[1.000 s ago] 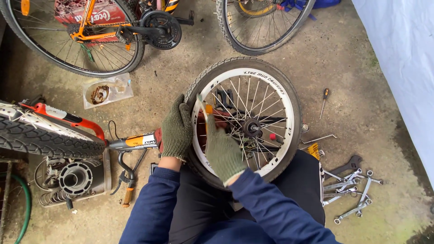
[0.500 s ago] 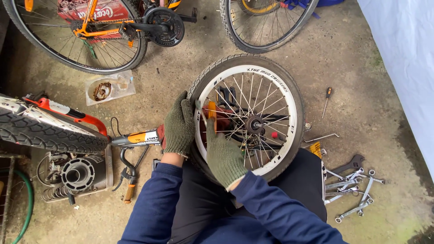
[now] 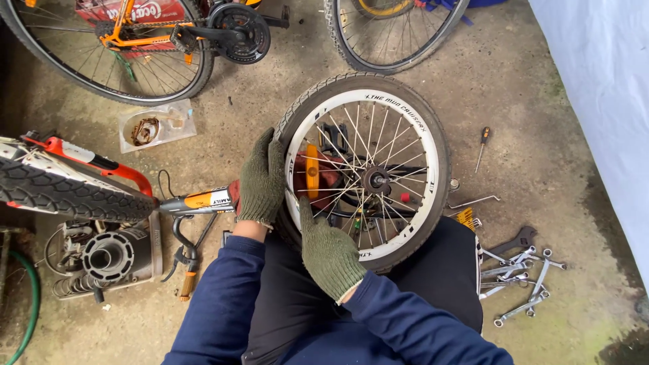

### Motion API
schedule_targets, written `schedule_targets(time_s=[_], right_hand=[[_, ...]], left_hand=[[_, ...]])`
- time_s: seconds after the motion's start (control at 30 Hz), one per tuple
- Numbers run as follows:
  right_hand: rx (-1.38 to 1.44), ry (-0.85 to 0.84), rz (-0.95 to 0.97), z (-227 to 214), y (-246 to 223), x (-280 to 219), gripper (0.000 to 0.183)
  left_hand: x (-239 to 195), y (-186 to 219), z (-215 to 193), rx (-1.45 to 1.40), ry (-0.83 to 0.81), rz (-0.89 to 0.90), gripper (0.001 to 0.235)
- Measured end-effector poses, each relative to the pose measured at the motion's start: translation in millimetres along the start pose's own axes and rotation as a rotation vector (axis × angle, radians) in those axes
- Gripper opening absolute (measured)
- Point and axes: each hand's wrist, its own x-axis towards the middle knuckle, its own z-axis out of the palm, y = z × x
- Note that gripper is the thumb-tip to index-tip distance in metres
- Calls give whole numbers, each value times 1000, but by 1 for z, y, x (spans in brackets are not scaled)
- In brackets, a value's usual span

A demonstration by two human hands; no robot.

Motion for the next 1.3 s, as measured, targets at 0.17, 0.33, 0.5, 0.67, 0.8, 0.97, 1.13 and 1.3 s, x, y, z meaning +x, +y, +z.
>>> schedule_targets(time_s=[0.17, 0.33, 0.5, 0.67, 0.8, 0.97, 1.13, 1.3], right_hand=[[-68, -179, 14, 5, -4, -29, 79], [-36, -384, -55, 18, 9, -55, 81], [25, -167, 6, -1, 3, -28, 76], [-9, -62, 41, 22, -6, -44, 79], [80, -309, 47, 33, 11, -87, 88], [100, -235, 49, 43, 31, -103, 74], [270, -264, 113, 32, 19, -89, 70], [256, -271, 129, 36, 36, -110, 74]], left_hand=[[2, 5, 0, 50, -7, -24, 50], [0, 7, -1, 37, -3, -18, 50], [3, -6, 6, 79, 58, 68, 46], [0, 6, 2, 56, -7, -70, 51], [1, -9, 7, 48, 44, 83, 49], [1, -12, 9, 102, 45, 112, 49], [-5, -6, 8, 209, 48, 208, 54], [-4, -10, 9, 373, 25, 378, 75]])
